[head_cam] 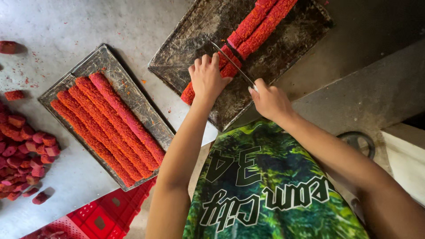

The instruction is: The person slices long red-coated bread rolls into smaller bite-sized pieces on a metal tray using a knife, then organizes the rolls on different trays.

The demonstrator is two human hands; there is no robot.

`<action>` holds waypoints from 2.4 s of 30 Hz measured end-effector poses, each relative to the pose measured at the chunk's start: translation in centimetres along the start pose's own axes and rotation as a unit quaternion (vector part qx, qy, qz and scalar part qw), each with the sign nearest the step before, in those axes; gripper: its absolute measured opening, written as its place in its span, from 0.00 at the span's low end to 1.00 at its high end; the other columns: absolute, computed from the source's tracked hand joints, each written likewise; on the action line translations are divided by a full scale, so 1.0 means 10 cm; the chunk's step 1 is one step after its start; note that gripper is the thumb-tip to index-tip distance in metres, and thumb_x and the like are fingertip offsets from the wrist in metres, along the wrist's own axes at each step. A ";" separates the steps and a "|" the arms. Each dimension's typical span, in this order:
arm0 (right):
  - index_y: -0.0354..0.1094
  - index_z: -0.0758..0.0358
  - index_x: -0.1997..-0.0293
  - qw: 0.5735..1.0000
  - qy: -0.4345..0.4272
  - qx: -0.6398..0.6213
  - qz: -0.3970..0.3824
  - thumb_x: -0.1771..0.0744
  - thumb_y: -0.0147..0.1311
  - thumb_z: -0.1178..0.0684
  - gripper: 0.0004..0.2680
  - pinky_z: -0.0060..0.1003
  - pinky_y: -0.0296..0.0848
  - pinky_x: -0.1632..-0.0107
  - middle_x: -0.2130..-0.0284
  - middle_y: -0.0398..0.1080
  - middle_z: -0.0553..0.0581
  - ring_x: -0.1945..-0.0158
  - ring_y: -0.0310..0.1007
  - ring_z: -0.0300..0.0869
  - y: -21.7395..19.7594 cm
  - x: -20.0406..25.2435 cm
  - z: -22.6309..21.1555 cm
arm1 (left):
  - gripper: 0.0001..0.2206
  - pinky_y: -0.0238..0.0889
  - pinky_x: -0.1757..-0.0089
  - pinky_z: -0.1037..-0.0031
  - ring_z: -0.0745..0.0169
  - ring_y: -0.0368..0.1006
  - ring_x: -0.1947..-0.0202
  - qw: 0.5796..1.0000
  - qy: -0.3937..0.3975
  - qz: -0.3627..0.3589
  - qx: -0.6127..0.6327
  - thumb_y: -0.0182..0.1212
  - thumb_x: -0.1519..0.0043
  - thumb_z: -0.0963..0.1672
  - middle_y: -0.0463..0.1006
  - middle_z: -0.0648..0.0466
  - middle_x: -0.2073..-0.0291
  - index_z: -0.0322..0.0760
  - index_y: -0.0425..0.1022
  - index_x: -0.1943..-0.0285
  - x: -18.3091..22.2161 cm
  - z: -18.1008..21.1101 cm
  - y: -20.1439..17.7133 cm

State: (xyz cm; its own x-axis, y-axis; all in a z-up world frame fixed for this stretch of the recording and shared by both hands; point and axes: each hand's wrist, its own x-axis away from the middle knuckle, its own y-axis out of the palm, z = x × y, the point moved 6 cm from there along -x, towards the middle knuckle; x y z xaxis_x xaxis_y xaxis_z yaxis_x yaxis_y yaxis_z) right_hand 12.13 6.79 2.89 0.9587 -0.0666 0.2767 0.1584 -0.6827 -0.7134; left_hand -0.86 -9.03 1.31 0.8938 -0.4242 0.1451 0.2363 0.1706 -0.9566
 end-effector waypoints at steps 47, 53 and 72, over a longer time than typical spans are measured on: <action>0.56 0.63 0.57 0.998 0.039 0.021 -0.052 0.28 0.48 0.50 0.08 0.65 0.67 0.72 0.80 0.71 0.72 0.73 0.72 0.71 0.16 0.20 -0.23 | 0.38 0.61 0.53 0.57 0.49 0.70 0.50 1.000 -0.005 -0.028 -0.012 0.81 0.62 0.55 0.75 0.51 0.54 0.40 0.73 0.42 0.17 -0.15 -0.02; 0.55 0.66 0.56 0.992 0.052 0.062 -0.099 0.29 0.47 0.50 0.09 0.67 0.70 0.66 0.77 0.71 0.76 0.69 0.73 0.73 0.09 0.06 -0.32 | 0.32 0.60 0.51 0.58 0.50 0.71 0.51 0.999 -0.007 -0.046 -0.019 0.80 0.58 0.54 0.75 0.52 0.54 0.38 0.74 0.47 0.14 -0.18 0.11; 0.58 0.63 0.57 0.999 -0.019 0.026 -0.005 0.28 0.50 0.49 0.09 0.62 0.67 0.73 0.79 0.71 0.69 0.74 0.73 0.68 0.33 -0.47 -0.24 | 0.34 0.61 0.53 0.56 0.49 0.72 0.52 1.000 -0.008 -0.024 0.006 0.80 0.62 0.54 0.75 0.52 0.57 0.42 0.75 0.48 0.17 -0.19 -0.04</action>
State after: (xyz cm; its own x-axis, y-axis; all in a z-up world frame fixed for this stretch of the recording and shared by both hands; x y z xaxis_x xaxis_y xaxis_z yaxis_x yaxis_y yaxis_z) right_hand 7.54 3.05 0.78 0.9654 -0.0316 0.2589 0.1783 -0.6445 -0.7435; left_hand -0.14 -11.48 1.41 0.8876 -0.4175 0.1943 0.2826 0.1607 -0.9457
